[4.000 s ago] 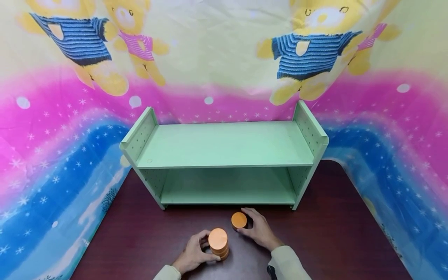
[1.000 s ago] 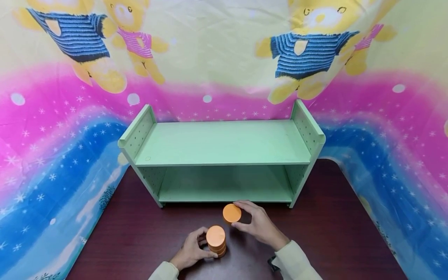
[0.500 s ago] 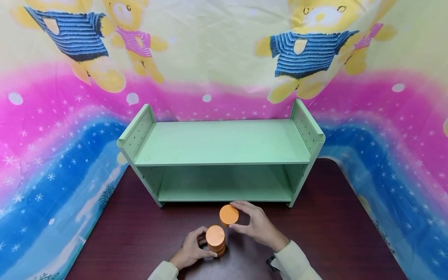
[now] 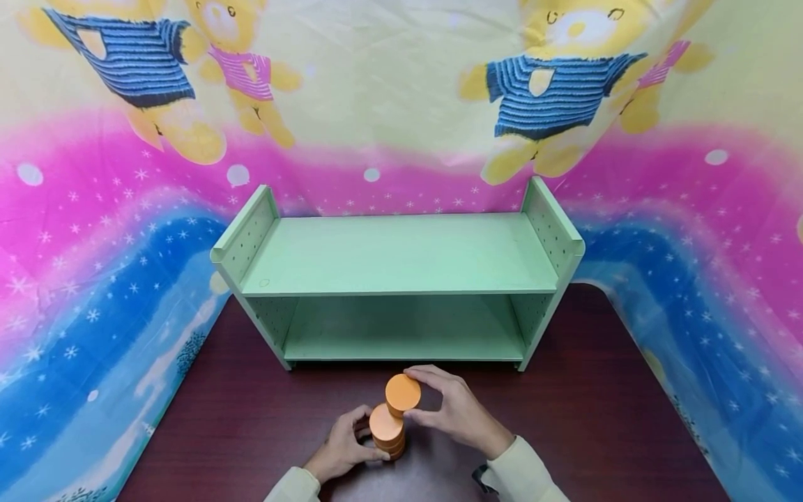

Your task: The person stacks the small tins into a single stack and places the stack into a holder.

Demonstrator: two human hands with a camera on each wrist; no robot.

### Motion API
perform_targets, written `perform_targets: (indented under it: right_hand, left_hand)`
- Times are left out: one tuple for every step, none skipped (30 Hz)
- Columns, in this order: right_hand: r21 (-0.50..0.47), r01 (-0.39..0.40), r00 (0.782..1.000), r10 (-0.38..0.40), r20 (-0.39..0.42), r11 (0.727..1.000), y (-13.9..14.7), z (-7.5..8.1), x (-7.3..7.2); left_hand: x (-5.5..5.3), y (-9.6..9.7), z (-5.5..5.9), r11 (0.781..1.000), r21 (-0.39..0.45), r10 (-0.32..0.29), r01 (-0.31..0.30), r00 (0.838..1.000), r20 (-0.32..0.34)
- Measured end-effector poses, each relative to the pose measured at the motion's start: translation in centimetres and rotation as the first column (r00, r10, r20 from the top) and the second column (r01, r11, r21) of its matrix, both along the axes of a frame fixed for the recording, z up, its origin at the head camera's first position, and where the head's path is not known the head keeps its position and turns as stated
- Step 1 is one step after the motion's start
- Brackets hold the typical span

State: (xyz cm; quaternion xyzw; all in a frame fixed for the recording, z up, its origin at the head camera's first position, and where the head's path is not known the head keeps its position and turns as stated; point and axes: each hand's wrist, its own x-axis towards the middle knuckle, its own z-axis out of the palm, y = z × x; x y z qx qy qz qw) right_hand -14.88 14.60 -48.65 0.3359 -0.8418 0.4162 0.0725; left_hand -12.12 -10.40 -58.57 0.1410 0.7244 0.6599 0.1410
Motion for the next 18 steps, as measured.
perform_targets:
  right_hand:
    - [0.000,-0.005,1.000,0.005,0.000,1.000,-0.05,0.01,0.04]
    - [-0.003,-0.011,1.000,0.011,-0.002,1.000,-0.08,0.00,0.07]
    - [-0.005,-0.017,1.000,0.017,-0.003,1.000,-0.11,-0.04,0.11]
    - [-0.007,-0.023,1.000,0.023,-0.005,1.000,-0.15,-0.11,0.13]
    - [-0.013,-0.029,1.000,0.029,-0.005,1.000,-0.19,-0.17,0.14]
    - [-0.018,-0.033,0.999,0.033,-0.012,0.999,-0.24,-0.24,0.16]
    - [-0.024,-0.040,0.999,0.039,-0.018,0.999,-0.30,-0.30,0.17]
    - [-0.030,-0.044,0.999,0.044,-0.024,0.999,-0.35,-0.37,0.18]
    - [-0.033,-0.048,0.998,0.047,-0.029,0.998,-0.41,-0.43,0.21]
    - [-0.037,-0.053,0.998,0.052,-0.032,0.998,-0.48,-0.46,0.25]
    - [-0.041,-0.057,0.998,0.056,-0.034,0.998,-0.54,-0.48,0.29]
    - [-0.042,-0.062,0.997,0.061,-0.036,0.997,-0.61,-0.50,0.34]
    - [-0.044,-0.068,0.997,0.067,-0.035,0.997,-0.67,-0.53,0.38]
    - [-0.045,-0.072,0.997,0.070,-0.033,0.996,-0.74,-0.55,0.43]
    - [-0.047,-0.078,0.997,0.076,-0.033,0.996,-0.81,-0.58,0.47]
    - [-0.049,-0.083,0.996,0.082,-0.031,0.995,-0.89,-0.62,0.51]
    - [-0.050,-0.088,0.996,0.086,-0.032,0.995,-0.97,-0.65,0.55]
    - [-0.052,-0.094,0.995,0.092,-0.034,0.994,-1.05,-0.67,0.59]
  left_hand:
    - [-0.01,0.00,-0.02,1.000,0.004,-0.001,0.001,1.000,-0.001]
    - [-0.01,-0.01,-0.04,1.000,0.008,-0.002,0.002,1.000,-0.002]
    - [-0.02,-0.01,-0.06,1.000,0.011,-0.004,0.004,1.000,-0.003]
    - [-0.04,-0.01,-0.05,1.000,0.010,-0.004,0.004,1.000,-0.005]
    - [-0.05,-0.01,0.00,1.000,0.010,-0.005,0.005,1.000,-0.003]
    - [-0.06,-0.02,0.03,1.000,0.008,-0.004,0.004,1.000,-0.001]
    - [-0.06,-0.02,0.06,1.000,0.007,-0.004,0.004,1.000,0.002]
    - [-0.06,-0.02,0.09,1.000,0.006,-0.003,0.003,1.000,0.005]
    - [-0.08,-0.03,0.11,1.000,0.003,-0.002,0.002,1.000,0.007]
    - [-0.09,-0.03,0.15,1.000,0.001,-0.001,0.001,1.000,0.011]
    - [-0.07,-0.03,0.18,1.000,0.002,-0.001,0.001,1.000,0.012]
    - [-0.06,-0.03,0.16,1.000,0.001,-0.001,0.001,1.000,0.010]
    - [-0.05,-0.02,0.17,1.000,0.001,0.000,0.000,1.000,0.010]
    - [-0.04,-0.02,0.18,1.000,0.000,0.000,0.000,1.000,0.008]
    - [-0.03,-0.02,0.21,1.000,-0.003,0.001,-0.001,1.000,0.007]
    - [-0.02,-0.01,0.23,1.000,-0.002,0.000,0.000,1.000,0.005]
    - [0.00,0.00,0.24,1.000,-0.002,0.000,0.000,1.000,0.003]
    - [-0.01,-0.01,0.26,1.000,-0.002,-0.001,0.001,1.000,0.004]
